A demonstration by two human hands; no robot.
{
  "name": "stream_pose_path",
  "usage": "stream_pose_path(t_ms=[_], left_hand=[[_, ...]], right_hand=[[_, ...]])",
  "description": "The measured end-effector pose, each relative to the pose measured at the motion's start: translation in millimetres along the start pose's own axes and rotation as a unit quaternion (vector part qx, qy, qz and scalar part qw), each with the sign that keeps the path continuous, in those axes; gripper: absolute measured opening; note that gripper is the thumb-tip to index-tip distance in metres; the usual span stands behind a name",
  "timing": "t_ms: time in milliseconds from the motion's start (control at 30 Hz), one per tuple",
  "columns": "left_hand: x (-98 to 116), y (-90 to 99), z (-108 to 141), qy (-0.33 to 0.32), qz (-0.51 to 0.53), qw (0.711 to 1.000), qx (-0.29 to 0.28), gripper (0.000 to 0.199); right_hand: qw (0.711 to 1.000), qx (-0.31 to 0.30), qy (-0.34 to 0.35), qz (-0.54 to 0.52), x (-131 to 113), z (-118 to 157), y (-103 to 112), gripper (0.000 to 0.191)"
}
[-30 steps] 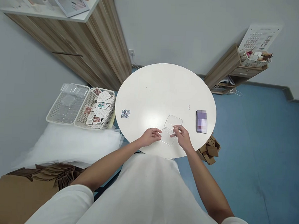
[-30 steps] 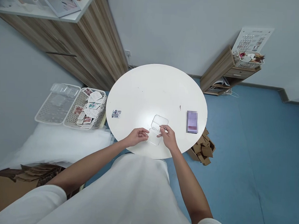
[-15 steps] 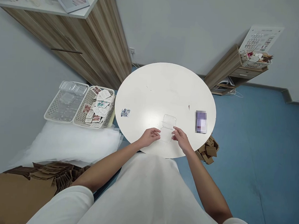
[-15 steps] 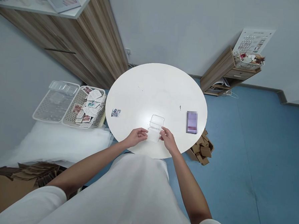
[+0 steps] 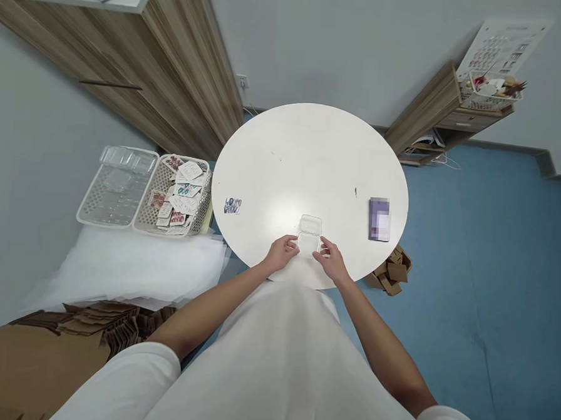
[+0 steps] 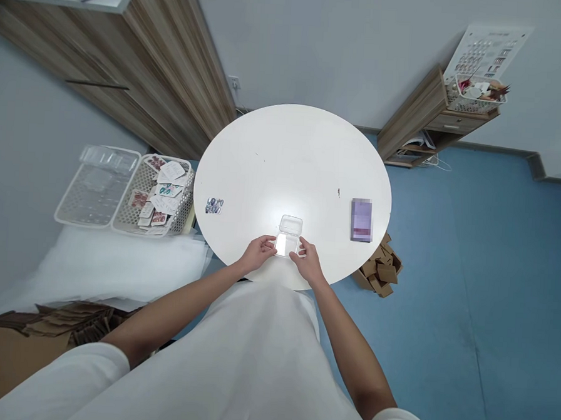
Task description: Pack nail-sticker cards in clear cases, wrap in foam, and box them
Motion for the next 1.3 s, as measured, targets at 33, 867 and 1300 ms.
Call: stream_pose_path(t_ms=[33,867,1300], left_hand=[[-3,0.9,-1,0.003,-0.012,1.000,0.007,0.036],[-37,-4.4,-3,0.051,-0.120,0.991,0.036,0.043],[-17,-18.0,-17,0.042,-0.105,0.992,0.050,0.046]], right_hand=[[1.000,-0.006,-0.006,0.006,3,-2,-3,0.061],[0.999,0.012,-0.030,0.044,49,-13,-28,0.063],[0.999,-0.001,0.025,0.033,26,-30,-19,0.041]])
Point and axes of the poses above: each hand's wrist, its own z-axis away from the middle knuckle, its own y-axis out of the back of the hand, x = y × z, the point moved 9 cm from there along -z, towards the middle knuckle, and after that the axes turned 5 degrees about z, right-handed, at the moved point
